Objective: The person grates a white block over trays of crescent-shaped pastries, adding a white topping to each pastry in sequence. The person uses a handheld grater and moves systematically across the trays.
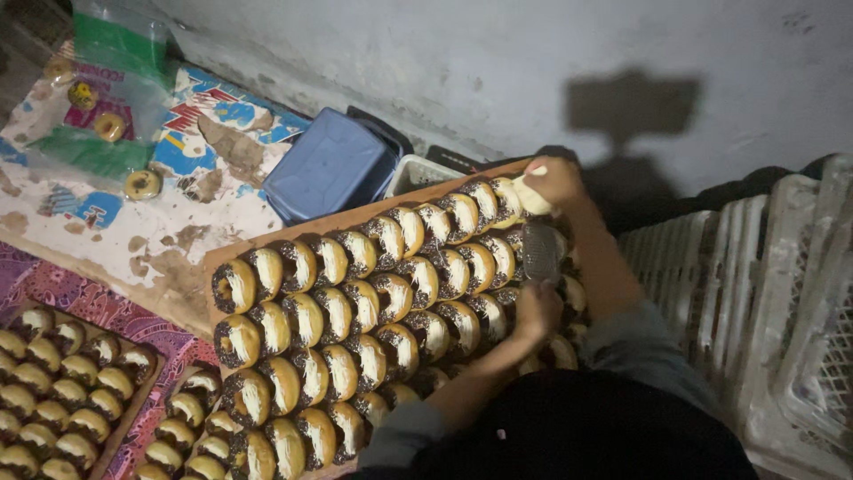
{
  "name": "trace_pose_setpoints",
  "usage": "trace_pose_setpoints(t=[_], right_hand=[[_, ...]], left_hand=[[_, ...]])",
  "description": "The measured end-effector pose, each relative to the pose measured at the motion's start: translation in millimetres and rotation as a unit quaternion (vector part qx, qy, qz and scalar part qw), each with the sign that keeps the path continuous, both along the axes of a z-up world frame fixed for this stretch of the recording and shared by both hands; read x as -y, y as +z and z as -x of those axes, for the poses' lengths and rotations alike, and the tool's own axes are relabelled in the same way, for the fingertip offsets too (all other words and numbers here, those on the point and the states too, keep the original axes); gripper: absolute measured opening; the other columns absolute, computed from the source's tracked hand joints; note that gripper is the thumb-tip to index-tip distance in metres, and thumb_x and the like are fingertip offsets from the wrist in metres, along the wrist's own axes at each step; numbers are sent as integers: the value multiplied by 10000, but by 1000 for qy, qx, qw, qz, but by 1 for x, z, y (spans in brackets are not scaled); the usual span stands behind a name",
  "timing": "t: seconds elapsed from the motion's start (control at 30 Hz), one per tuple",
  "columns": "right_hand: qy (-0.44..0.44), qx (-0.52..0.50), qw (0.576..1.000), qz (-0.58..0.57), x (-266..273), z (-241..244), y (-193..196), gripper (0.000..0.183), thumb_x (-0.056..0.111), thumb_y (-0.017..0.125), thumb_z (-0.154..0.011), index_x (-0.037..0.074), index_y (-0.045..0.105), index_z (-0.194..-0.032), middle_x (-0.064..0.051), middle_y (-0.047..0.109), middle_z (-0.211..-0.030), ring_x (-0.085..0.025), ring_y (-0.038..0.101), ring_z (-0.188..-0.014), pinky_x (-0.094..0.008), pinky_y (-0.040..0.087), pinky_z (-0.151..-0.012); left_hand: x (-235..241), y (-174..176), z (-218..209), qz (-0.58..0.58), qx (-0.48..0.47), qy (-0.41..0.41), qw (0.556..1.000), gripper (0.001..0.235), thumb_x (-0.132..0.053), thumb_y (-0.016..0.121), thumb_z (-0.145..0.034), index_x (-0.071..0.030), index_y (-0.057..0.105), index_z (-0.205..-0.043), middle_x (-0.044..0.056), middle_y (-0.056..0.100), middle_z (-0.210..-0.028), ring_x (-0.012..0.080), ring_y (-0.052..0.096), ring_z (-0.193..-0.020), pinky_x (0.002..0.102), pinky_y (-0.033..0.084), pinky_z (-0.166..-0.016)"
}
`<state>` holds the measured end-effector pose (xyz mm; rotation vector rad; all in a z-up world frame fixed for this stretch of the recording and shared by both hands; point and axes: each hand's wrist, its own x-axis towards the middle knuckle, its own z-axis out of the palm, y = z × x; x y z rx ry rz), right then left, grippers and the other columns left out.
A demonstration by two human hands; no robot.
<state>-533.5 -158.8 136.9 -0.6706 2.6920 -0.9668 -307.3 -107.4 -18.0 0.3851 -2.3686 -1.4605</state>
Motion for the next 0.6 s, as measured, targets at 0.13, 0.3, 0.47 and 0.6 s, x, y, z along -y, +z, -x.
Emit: trace_pose_setpoints(t=[0.13,0.3,0.47,0.6], right_hand=[[25,-7,999,19,-41,6,30,271,266,744,-826,77,768,-1019,-122,769,-918,-205,745,-830,-369,578,-780],[46,-32,998,41,-54,-15,32,253,277,736,-817,84,761,-979,-141,753,-881,-245,741,-801,-381,573,-754],[19,-89,996,14,-33,-22,9,251,265,750,-799,88,758,-978,-194,741,-889,-340,742,-843,-425,577,-790],[-17,-95,994,-58,-21,-11,-8,240,262,772,-782,108,780,-966,-202,744,-916,-376,737,-887,-447,579,-839]], left_hand=[[-9,-1,40,-401,-60,51,913,261,-180,559,-1086,15,581,-915,254,559,-785,334,508,-621,474,430,-559],[27,21,85,-128,-73,82,986,255,-208,547,-1018,-6,655,-907,216,664,-773,320,597,-658,467,485,-587],[49,44,98,-221,33,82,971,305,-202,498,-1017,14,668,-885,240,673,-719,360,694,-643,448,531,-624],[46,47,93,-209,69,66,973,383,-233,526,-1052,57,675,-852,283,677,-708,374,693,-617,441,522,-569]])
